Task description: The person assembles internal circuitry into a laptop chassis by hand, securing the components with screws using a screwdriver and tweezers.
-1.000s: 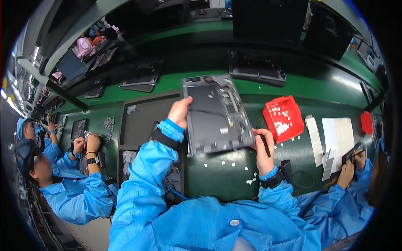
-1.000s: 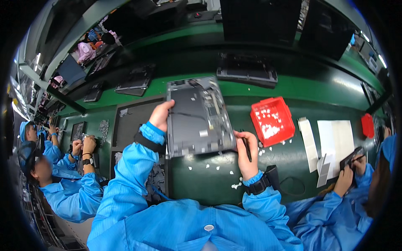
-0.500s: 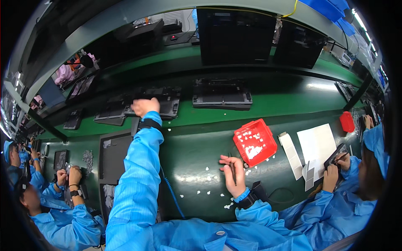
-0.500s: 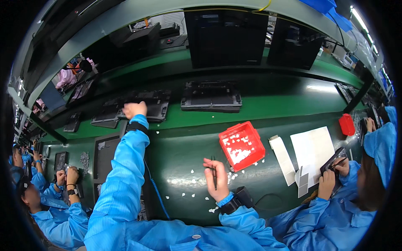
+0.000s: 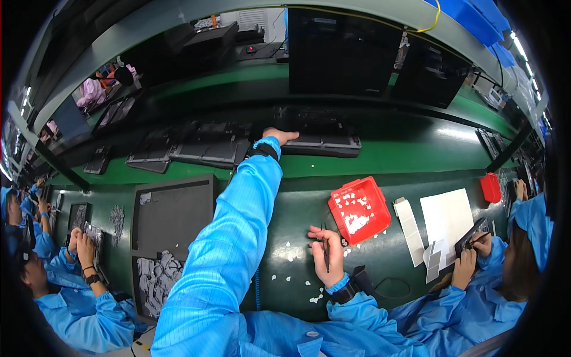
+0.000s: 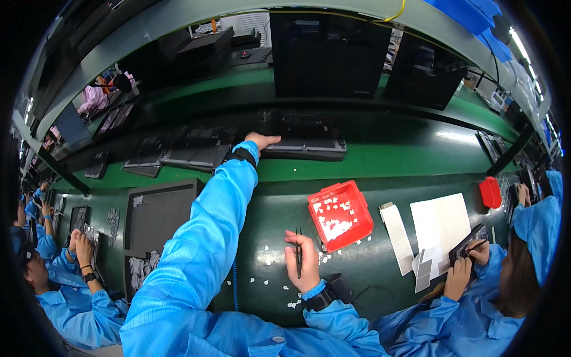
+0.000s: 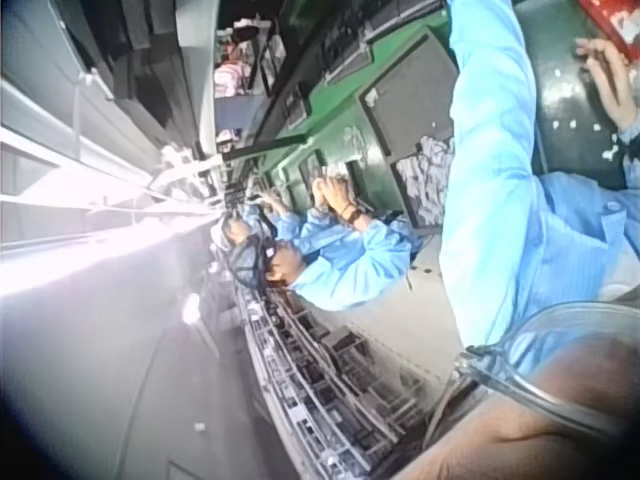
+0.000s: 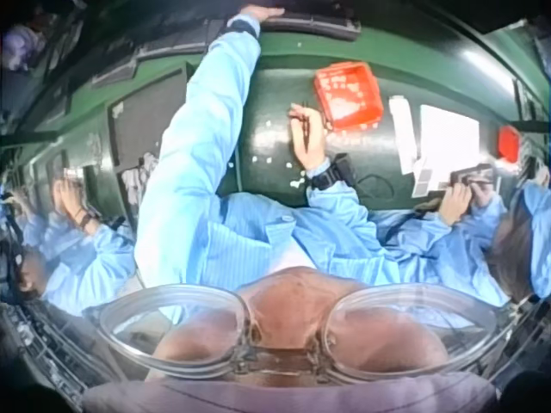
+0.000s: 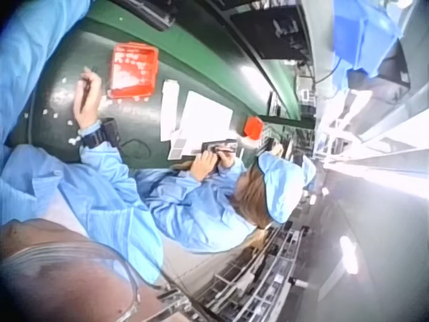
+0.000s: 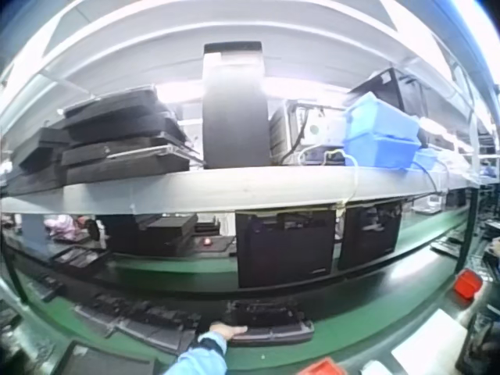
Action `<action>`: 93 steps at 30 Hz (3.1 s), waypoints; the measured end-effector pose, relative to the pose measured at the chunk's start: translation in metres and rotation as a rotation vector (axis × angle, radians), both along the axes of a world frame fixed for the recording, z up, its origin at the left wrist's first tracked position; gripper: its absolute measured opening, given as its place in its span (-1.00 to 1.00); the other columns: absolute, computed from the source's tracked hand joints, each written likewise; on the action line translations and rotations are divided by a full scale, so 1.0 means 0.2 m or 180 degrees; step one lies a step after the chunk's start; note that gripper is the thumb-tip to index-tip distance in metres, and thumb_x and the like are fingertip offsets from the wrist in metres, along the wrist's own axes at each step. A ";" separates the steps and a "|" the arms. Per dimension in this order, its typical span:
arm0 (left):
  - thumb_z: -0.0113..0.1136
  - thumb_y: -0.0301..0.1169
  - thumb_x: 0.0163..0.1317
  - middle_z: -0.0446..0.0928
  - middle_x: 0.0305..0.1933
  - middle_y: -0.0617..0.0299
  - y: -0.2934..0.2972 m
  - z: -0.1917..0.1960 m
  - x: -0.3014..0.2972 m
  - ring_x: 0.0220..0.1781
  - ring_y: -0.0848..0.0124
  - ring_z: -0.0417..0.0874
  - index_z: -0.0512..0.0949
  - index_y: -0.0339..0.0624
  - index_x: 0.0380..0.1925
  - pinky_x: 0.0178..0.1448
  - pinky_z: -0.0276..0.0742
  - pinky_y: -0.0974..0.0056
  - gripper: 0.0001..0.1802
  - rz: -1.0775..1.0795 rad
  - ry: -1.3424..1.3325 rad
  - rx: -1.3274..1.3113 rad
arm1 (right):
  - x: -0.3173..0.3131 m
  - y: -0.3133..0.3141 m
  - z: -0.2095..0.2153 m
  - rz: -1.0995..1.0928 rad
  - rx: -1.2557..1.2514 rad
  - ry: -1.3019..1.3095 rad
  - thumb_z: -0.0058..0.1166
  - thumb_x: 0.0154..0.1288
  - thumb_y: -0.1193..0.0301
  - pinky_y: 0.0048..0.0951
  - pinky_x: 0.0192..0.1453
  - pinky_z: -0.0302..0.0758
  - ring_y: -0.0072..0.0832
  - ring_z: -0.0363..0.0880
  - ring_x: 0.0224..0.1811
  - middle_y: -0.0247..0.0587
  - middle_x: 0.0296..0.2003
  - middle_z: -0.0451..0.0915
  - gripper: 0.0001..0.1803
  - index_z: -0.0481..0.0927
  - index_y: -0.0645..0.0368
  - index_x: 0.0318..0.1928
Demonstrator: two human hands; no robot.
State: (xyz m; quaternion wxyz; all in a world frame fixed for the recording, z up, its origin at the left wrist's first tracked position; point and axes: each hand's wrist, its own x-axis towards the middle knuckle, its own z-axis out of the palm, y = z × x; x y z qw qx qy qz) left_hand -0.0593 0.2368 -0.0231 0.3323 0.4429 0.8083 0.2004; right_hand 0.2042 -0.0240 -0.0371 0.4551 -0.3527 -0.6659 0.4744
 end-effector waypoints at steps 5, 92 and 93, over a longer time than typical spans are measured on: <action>-0.15 0.23 0.18 0.48 -0.10 -0.11 0.07 -0.16 -0.30 -0.17 0.16 0.54 0.39 -0.45 -0.03 -0.16 0.45 0.10 -0.18 0.0798 -0.0512 0.0711 | -0.04 -0.01 0.04 -0.0282 0.0038 0.0684 -0.17 0.20 0.62 -0.43 -0.05 0.45 -0.34 0.47 -0.03 0.16 0.04 0.36 -0.76 0.30 0.29 -0.09; 0.29 -0.56 -0.16 0.55 -0.46 0.16 -1.69 0.09 0.55 -0.41 0.24 0.55 0.59 -0.22 -0.53 -0.30 0.48 0.25 -0.88 -0.1683 0.0111 0.2188 | 0.15 -0.26 0.00 0.0062 -0.0587 0.0438 0.21 -0.04 0.67 -0.50 -0.18 0.49 -0.44 0.58 -0.26 -0.06 -0.33 0.60 -0.82 0.49 0.34 -0.39; 0.28 -0.57 -0.17 0.54 -0.45 0.17 -1.70 0.09 0.55 -0.40 0.25 0.55 0.58 -0.22 -0.52 -0.31 0.49 0.25 -0.87 -0.1817 0.0253 0.2259 | 0.15 -0.26 0.01 0.0020 -0.0363 0.0312 0.22 -0.05 0.67 -0.50 -0.19 0.50 -0.43 0.59 -0.28 -0.06 -0.34 0.61 -0.82 0.49 0.34 -0.40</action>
